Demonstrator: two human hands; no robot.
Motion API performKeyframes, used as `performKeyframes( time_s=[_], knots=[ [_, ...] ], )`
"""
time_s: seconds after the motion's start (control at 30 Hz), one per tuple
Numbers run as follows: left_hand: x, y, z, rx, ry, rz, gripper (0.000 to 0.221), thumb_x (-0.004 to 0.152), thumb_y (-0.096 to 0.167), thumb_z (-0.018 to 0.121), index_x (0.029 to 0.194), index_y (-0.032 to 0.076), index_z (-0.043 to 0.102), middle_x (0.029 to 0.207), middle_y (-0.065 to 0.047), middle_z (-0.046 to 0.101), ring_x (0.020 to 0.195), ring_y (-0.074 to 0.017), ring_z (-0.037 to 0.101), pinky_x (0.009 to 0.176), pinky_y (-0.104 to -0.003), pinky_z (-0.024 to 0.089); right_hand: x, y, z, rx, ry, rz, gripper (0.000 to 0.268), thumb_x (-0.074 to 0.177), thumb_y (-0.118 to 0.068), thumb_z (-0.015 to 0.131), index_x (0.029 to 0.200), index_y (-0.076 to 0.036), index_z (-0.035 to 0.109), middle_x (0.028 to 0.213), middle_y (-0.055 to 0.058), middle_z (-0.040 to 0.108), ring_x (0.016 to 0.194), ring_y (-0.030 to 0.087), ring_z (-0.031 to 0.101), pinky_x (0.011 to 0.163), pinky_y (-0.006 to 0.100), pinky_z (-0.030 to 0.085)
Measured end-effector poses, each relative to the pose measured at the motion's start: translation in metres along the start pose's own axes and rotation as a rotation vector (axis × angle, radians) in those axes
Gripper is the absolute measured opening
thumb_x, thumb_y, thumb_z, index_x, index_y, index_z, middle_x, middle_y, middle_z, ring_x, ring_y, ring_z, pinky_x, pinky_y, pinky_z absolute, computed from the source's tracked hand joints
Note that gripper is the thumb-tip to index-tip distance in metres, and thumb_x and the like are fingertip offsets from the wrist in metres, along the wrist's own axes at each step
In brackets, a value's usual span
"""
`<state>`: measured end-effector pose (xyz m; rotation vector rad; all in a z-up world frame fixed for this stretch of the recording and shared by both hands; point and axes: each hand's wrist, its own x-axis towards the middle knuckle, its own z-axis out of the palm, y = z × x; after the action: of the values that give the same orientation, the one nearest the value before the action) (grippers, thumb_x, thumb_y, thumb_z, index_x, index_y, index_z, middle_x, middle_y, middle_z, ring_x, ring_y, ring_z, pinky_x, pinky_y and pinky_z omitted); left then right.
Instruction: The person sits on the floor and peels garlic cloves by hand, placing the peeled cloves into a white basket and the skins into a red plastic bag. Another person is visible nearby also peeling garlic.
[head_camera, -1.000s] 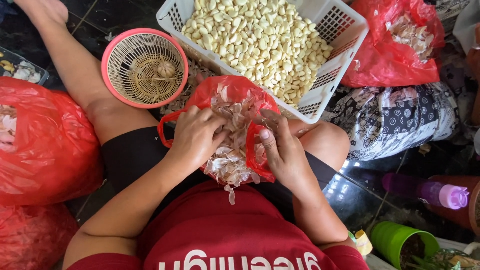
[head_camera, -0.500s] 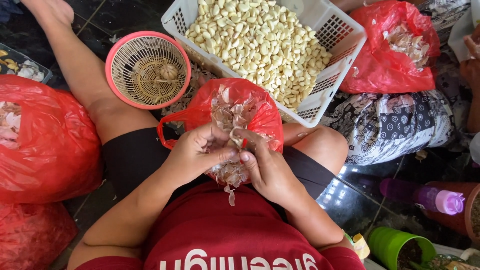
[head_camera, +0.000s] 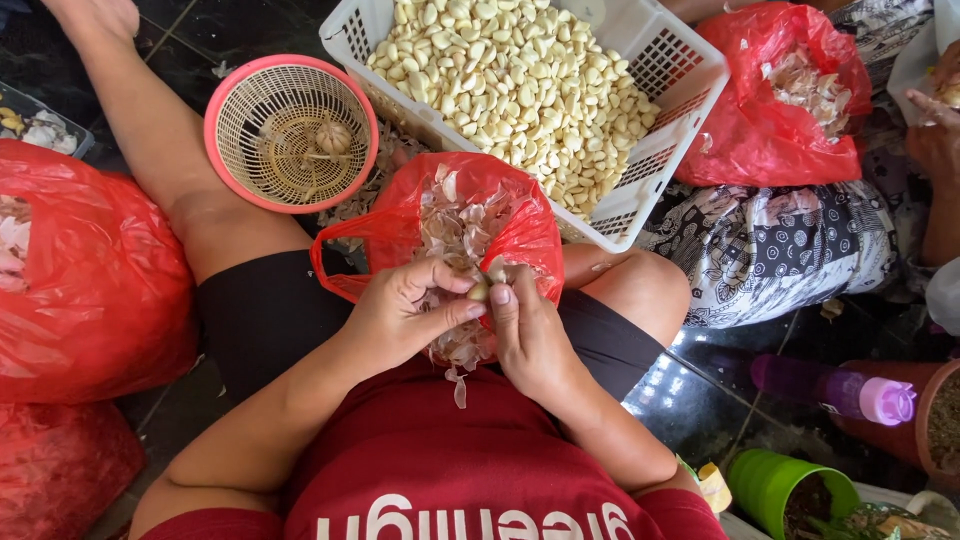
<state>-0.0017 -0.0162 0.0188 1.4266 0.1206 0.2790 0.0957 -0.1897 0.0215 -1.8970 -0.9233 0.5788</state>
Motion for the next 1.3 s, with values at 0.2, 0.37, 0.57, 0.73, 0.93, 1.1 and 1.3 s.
performKeyframes(
  time_s=[0.2,0.37,0.57,0.73,0.93,1.1,1.3],
  knots=[
    [0.01,-0.051,-0.008,-0.237,-0.107,0.01,0.013,0.087,-0.002,0.077,0.099,-0.001,0.071,0.091,-0.019,0.079,0.08,-0.0183,0.071,0.076,-0.031,0.057,0.006,0.022,0.0,0.55,-0.153,0.061,0.033,0.112,-0.03,0.022,0.113,-0.009,0.047,0.058,0.003,0.046,0.039,0.013,0.05,0.037,0.026,0.051],
    [0.02,-0.023,-0.004,-0.14,-0.06,0.121,0.017,0.089,-0.002,0.075,0.106,0.002,0.071,0.092,-0.016,0.076,0.081,-0.0178,0.069,0.077,-0.031,0.056,0.014,0.032,0.0,0.654,-0.119,0.124,0.031,0.112,-0.031,0.024,0.116,-0.008,0.044,0.066,0.004,0.041,0.042,0.011,0.045,0.033,0.028,0.052],
    [0.015,-0.028,0.001,-0.181,-0.046,0.082,0.019,0.092,-0.004,0.071,0.109,0.004,0.073,0.094,-0.014,0.074,0.084,-0.0169,0.066,0.076,-0.029,0.054,0.015,0.02,-0.001,0.405,-0.057,0.107,0.034,0.111,-0.035,0.022,0.107,-0.009,0.043,0.063,0.003,0.045,0.046,0.012,0.044,0.04,0.025,0.044],
    [0.014,-0.068,0.005,-0.593,-0.055,-0.063,0.03,0.096,-0.001,0.067,0.125,0.004,0.068,0.099,-0.012,0.069,0.09,-0.0178,0.06,0.08,-0.033,0.055,0.017,0.012,0.001,0.213,0.026,0.113,0.037,0.109,-0.036,0.028,0.112,-0.006,0.049,0.062,0.009,0.055,0.05,0.02,0.055,0.043,0.034,0.052],
    [0.012,-0.052,0.015,-0.632,0.074,-0.141,0.025,0.101,0.007,0.062,0.125,0.007,0.066,0.105,-0.007,0.067,0.095,-0.0159,0.062,0.077,-0.026,0.054,0.013,-0.004,-0.001,0.445,0.11,-0.111,0.04,0.113,-0.033,0.018,0.14,-0.005,0.025,0.072,0.005,0.045,0.055,0.012,0.046,0.05,0.023,0.042],
    [0.018,-0.037,0.014,-0.578,0.204,-0.092,0.029,0.102,0.007,0.06,0.131,0.011,0.062,0.106,-0.005,0.063,0.092,-0.012,0.059,0.078,-0.026,0.054,0.008,0.006,0.008,0.39,0.047,-0.091,0.04,0.111,-0.032,0.02,0.139,-0.004,0.029,0.066,0.004,0.049,0.05,0.012,0.047,0.047,0.023,0.042],
    [0.012,-0.048,0.02,-0.594,0.302,-0.091,0.03,0.103,0.009,0.06,0.132,0.009,0.063,0.108,-0.005,0.065,0.095,-0.0103,0.062,0.084,-0.024,0.056,0.012,0.008,0.014,0.348,0.018,-0.074,0.041,0.111,-0.029,0.019,0.137,-0.001,0.033,0.064,0.003,0.049,0.051,0.012,0.048,0.049,0.023,0.043]
  ],
)
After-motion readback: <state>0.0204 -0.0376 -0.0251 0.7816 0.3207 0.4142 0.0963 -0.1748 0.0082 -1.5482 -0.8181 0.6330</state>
